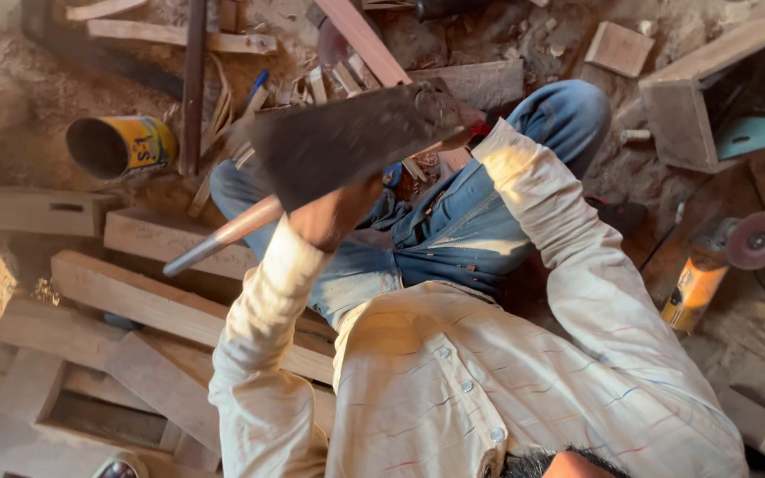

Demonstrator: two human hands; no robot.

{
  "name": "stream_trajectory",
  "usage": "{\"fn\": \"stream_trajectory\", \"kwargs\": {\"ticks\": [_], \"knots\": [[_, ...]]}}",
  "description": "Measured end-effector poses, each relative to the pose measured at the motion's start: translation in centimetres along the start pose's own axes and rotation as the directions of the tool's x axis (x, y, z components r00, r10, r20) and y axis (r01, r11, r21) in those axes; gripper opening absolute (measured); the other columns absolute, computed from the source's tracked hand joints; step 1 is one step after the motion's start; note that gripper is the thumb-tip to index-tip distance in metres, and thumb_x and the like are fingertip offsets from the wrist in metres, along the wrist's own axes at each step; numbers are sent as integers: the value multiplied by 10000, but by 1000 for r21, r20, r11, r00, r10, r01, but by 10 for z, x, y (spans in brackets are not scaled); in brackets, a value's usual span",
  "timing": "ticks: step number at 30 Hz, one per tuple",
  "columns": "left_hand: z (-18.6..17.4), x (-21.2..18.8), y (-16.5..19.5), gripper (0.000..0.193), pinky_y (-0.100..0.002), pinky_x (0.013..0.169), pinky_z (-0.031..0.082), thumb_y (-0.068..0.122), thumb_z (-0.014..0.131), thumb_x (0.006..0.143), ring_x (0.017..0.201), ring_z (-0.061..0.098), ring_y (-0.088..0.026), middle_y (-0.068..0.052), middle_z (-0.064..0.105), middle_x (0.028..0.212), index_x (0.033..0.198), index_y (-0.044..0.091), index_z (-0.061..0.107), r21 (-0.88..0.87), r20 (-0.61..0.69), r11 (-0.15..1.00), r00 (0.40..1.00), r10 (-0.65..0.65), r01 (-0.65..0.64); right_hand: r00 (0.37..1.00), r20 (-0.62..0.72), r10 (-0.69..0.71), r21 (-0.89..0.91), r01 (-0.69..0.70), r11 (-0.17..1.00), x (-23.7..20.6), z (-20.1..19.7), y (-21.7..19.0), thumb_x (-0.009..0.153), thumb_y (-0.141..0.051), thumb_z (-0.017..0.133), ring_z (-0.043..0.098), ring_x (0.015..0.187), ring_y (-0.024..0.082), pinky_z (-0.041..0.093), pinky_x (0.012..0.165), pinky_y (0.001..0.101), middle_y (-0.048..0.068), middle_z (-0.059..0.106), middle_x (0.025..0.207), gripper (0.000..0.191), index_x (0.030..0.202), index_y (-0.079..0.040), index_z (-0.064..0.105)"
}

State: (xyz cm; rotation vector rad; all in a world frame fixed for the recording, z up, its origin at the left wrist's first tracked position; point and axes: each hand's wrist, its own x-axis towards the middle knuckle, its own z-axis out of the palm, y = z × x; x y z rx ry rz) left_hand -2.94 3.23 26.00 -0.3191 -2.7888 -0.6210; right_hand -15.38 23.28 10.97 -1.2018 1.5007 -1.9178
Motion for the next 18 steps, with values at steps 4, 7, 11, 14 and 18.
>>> {"fn": "stream_trajectory", "kwargs": {"ticks": [4, 7, 11, 14, 18], "knots": [[1, 0, 2, 225, -417, 713, 544, 170, 732, 911, 829, 712, -299, -87, 753, 979, 1133, 135, 722, -155, 19, 988, 1000, 24, -21, 1000, 1, -3, 6, 3, 1000, 3, -3, 0, 936, -197, 801, 568, 702, 134, 449, 627, 308, 38, 609, 800, 280, 867, -40, 578], [16, -3, -4, 237, -411, 730, 543, 162, 732, 909, 829, 713, -298, -90, 754, 984, 1142, 122, 739, -179, 39, 984, 999, -5, 12, 1000, -21, -21, 30, 22, 999, 11, -12, 3, 937, -202, 799, 569, 707, 135, 452, 630, 309, 40, 611, 807, 280, 872, -36, 583], [37, -19, -9, 226, -426, 767, 546, 141, 729, 872, 819, 703, -313, -105, 745, 966, 1096, 110, 747, 53, -19, 998, 999, 33, -32, 993, -122, -4, -3, 4, 1000, 18, -21, 5, 939, -209, 798, 572, 715, 137, 457, 635, 310, 42, 615, 815, 281, 879, -32, 588], [37, -25, -8, 198, -438, 797, 556, 118, 738, 911, 838, 696, -318, -118, 735, 994, 1106, 89, 744, -114, 70, 992, 997, -37, 45, 994, -106, -8, -12, 6, 1000, 13, -16, 3, 940, -214, 797, 573, 721, 138, 460, 639, 311, 44, 617, 822, 282, 884, -28, 592], [12, -21, 1, 270, -439, 792, 558, 97, 716, 891, 874, 705, -326, -124, 741, 1023, 1159, 94, 753, -152, 195, 961, 960, -200, 231, 997, -73, 9, -23, -11, 1000, -2, -4, 1, 942, -220, 795, 575, 728, 140, 465, 643, 313, 47, 620, 830, 284, 890, -23, 597]]}}
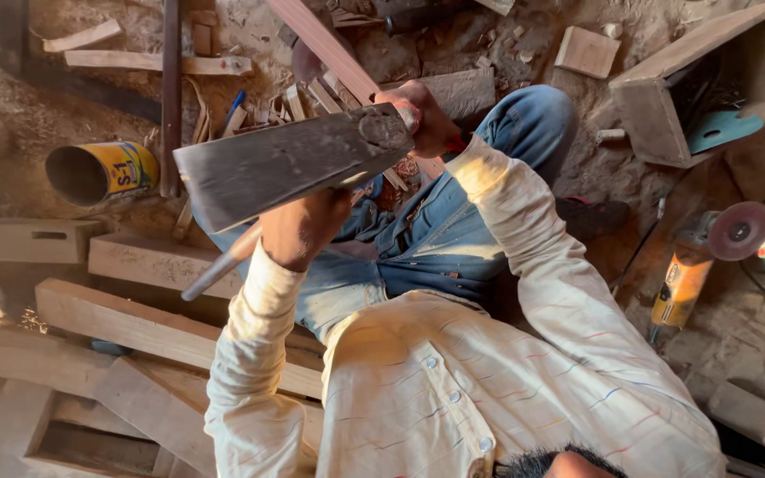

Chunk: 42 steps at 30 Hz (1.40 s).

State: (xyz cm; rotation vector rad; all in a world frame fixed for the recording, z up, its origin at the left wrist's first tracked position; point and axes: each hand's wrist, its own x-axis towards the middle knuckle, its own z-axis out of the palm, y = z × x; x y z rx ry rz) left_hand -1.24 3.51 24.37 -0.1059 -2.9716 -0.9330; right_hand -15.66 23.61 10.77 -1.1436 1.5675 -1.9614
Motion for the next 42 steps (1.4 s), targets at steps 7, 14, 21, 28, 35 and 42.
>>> {"fn": "stream_trajectory", "kwargs": {"ticks": [7, 14, 21, 28, 35, 42], "knots": [[-18, 4, 20, 305, -441, 865, 561, 105, 708, 961, 982, 708, -338, -160, 726, 1132, 1261, 48, 694, 40, -167, 976, 962, 217, -214, 1000, 14, 10, -15, -10, 1000, -12, 11, 7, 946, -232, 793, 579, 742, 143, 473, 652, 315, 51, 626, 845, 289, 902, -15, 607], [-13, 35, 22, 206, -502, 754, 520, 192, 742, 887, 885, 674, -381, -162, 715, 980, 1064, 89, 724, 320, 179, 947, 981, -73, 13, 1000, 28, 8, -3, -8, 1000, -21, 10, 13, 949, -244, 790, 583, 755, 145, 481, 660, 317, 56, 632, 860, 297, 913, -6, 616], [-17, 11, 13, 378, -496, 835, 533, 115, 689, 917, 936, 668, -372, -163, 700, 1088, 1293, 78, 679, 62, 12, 982, 984, 175, -176, 999, 42, 24, 7, -25, 1000, -17, 17, 20, 953, -256, 787, 586, 769, 148, 489, 668, 319, 60, 638, 875, 306, 924, 2, 626], [-1, 10, 7, 204, -485, 808, 498, 241, 720, 931, 945, 649, -322, -102, 688, 1022, 1117, 162, 699, 386, 357, 923, 923, -145, -4, 998, 63, 29, 20, -30, 999, -22, 18, 19, 956, -268, 785, 590, 782, 151, 497, 676, 321, 65, 644, 890, 316, 936, 10, 635], [-15, 11, 8, 402, -530, 713, 510, 245, 782, 804, 828, 672, -393, -131, 710, 976, 1159, 81, 688, 126, 97, 985, 990, 107, -119, 995, 77, 64, 77, -70, 995, -30, 28, 31, 959, -280, 782, 594, 796, 154, 505, 684, 324, 69, 650, 905, 329, 947, 19, 645], [7, 19, -6, 179, -464, 634, 535, 175, 757, 810, 741, 690, -339, -94, 741, 928, 984, 148, 790, 250, 28, 965, 996, 82, -86, 999, 20, -44, 210, 39, 977, -18, -10, 35, 958, -250, 760, 543, 746, 89, 454, 662, 262, 20, 605, 833, 270, 929, -51, 580]]}}
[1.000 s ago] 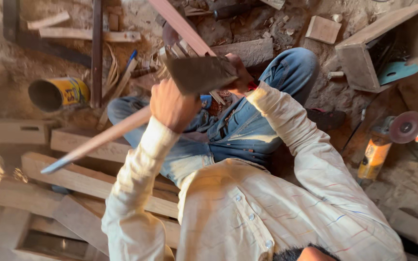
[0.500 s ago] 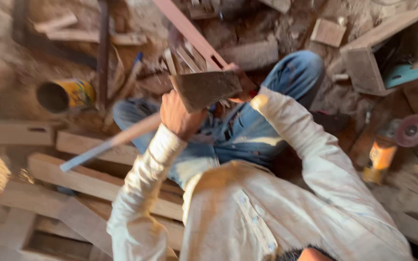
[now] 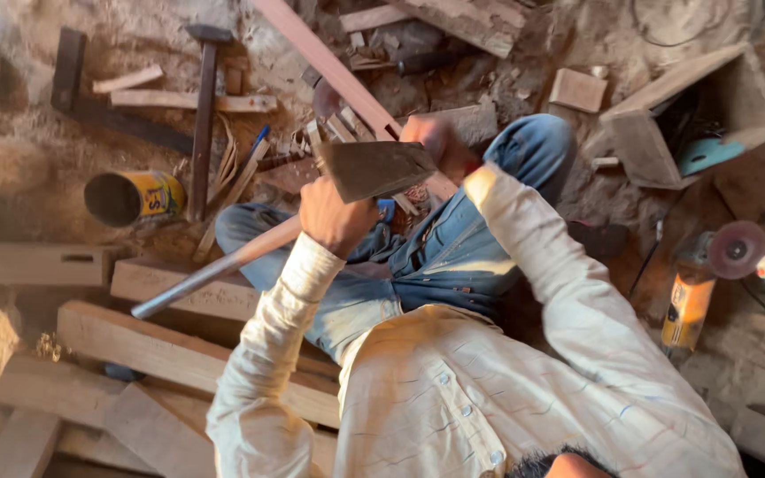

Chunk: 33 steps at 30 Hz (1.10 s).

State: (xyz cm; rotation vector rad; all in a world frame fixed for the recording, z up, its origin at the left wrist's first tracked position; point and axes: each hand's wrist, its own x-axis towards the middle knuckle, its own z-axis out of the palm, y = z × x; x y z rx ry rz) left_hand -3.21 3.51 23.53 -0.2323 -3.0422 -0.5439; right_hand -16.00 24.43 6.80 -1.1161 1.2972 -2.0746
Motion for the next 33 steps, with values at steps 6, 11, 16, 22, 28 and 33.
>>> {"fn": "stream_trajectory", "kwargs": {"ticks": [6, 11, 16, 22, 28, 33], "knots": [[-31, 5, -4, 234, -468, 946, 543, 176, 708, 948, 1052, 678, -361, -130, 714, 1162, 1165, 95, 742, -109, -356, 971, 920, 161, -212, 934, -323, 151, 26, -151, 988, 6, 2, 2, 953, -133, 702, 487, 686, 65, 404, 613, 248, -9, 541, 770, 194, 868, -72, 539], [-46, -9, -15, 501, -506, 1126, 432, 207, 738, 909, 1231, 586, -421, -190, 598, 1359, 1349, 53, 557, -464, -397, 804, 899, 187, -372, 903, -428, 30, 90, 10, 996, 15, 12, -20, 928, -38, 674, 449, 613, 72, 378, 561, 260, -2, 499, 719, 213, 811, -66, 498], [-30, -16, -16, 622, -428, 1077, 477, 255, 796, 964, 1204, 583, -345, -189, 593, 1313, 1410, 13, 435, -734, -358, 649, 926, -119, -200, 898, -440, 13, 208, 88, 974, 37, 12, -42, 899, 35, 651, 415, 542, 80, 354, 509, 270, 6, 469, 668, 253, 762, -60, 460], [-35, -13, -21, 360, -470, 1078, 477, 135, 748, 923, 1167, 658, -308, -117, 710, 1259, 1274, 87, 683, -69, -478, 986, 873, 99, -149, 959, -281, 25, -97, -54, 994, 55, 17, -42, 915, -14, 673, 418, 536, 64, 311, 494, 261, -16, 473, 639, 265, 753, -39, 464], [-42, -7, -15, 259, -359, 915, 483, 195, 781, 1009, 962, 622, -305, -111, 639, 1020, 1102, 18, 617, -508, -405, 861, 891, -207, -31, 975, -218, -35, -141, 4, 990, 59, 10, -25, 907, -45, 712, 440, 588, 68, 323, 553, 280, -1, 493, 653, 288, 750, -44, 471], [-62, 10, -5, 246, -474, 944, 494, 221, 748, 921, 955, 632, -317, -114, 645, 990, 1059, 64, 618, 93, -334, 986, 929, 160, -136, 975, -198, -99, -87, 83, 993, 52, 17, 0, 844, -184, 784, 431, 599, 86, 341, 557, 289, 4, 466, 675, 352, 748, -57, 470]]}}
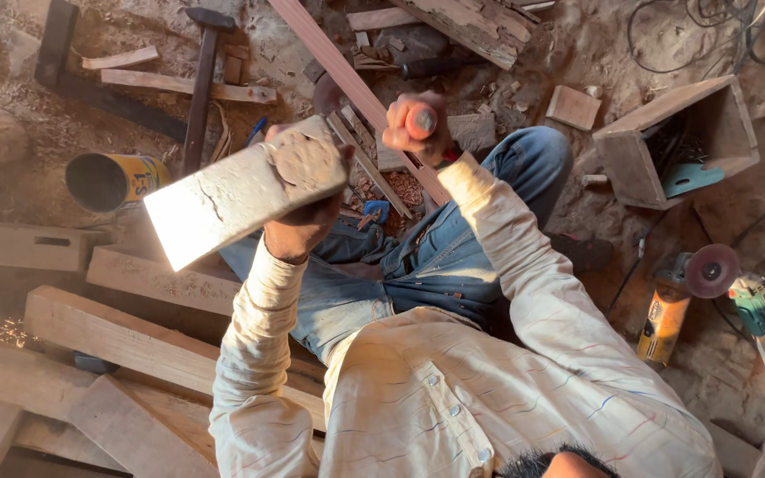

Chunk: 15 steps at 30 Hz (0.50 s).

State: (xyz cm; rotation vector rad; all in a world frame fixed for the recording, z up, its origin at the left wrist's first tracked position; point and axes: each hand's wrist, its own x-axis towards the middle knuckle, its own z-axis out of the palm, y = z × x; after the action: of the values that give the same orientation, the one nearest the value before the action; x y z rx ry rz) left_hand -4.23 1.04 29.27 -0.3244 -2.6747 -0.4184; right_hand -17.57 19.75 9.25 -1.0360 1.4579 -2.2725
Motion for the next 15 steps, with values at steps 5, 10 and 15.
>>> {"fn": "stream_trajectory", "kwargs": {"ticks": [5, 10, 15], "knots": [[-26, 20, 14, 251, -445, 846, 527, 297, 665, 965, 913, 702, -295, -100, 708, 955, 1175, 165, 630, -90, 312, 964, 926, -212, 251, 996, 51, -67, -26, 68, 997, -10, 10, 19, 819, -303, 818, 435, 605, 102, 358, 572, 293, 7, 455, 687, 426, 755, -63, 472], [-4, 34, 15, 340, -465, 726, 527, 318, 595, 1068, 899, 698, -341, -117, 718, 1010, 1378, 185, 546, 108, 673, 949, 681, -289, 297, 994, 112, -17, -63, 24, 998, -8, 7, 23, 828, -299, 803, 454, 621, 117, 375, 588, 300, 18, 476, 698, 408, 760, -56, 482], [8, 26, 16, 277, -441, 766, 547, 220, 708, 891, 940, 685, -298, -77, 731, 1028, 1157, 206, 629, -19, 147, 999, 989, -34, 37, 993, 119, -3, -68, 11, 998, -15, 6, 20, 837, -294, 789, 473, 638, 132, 391, 605, 308, 29, 497, 710, 392, 765, -49, 492]]}}
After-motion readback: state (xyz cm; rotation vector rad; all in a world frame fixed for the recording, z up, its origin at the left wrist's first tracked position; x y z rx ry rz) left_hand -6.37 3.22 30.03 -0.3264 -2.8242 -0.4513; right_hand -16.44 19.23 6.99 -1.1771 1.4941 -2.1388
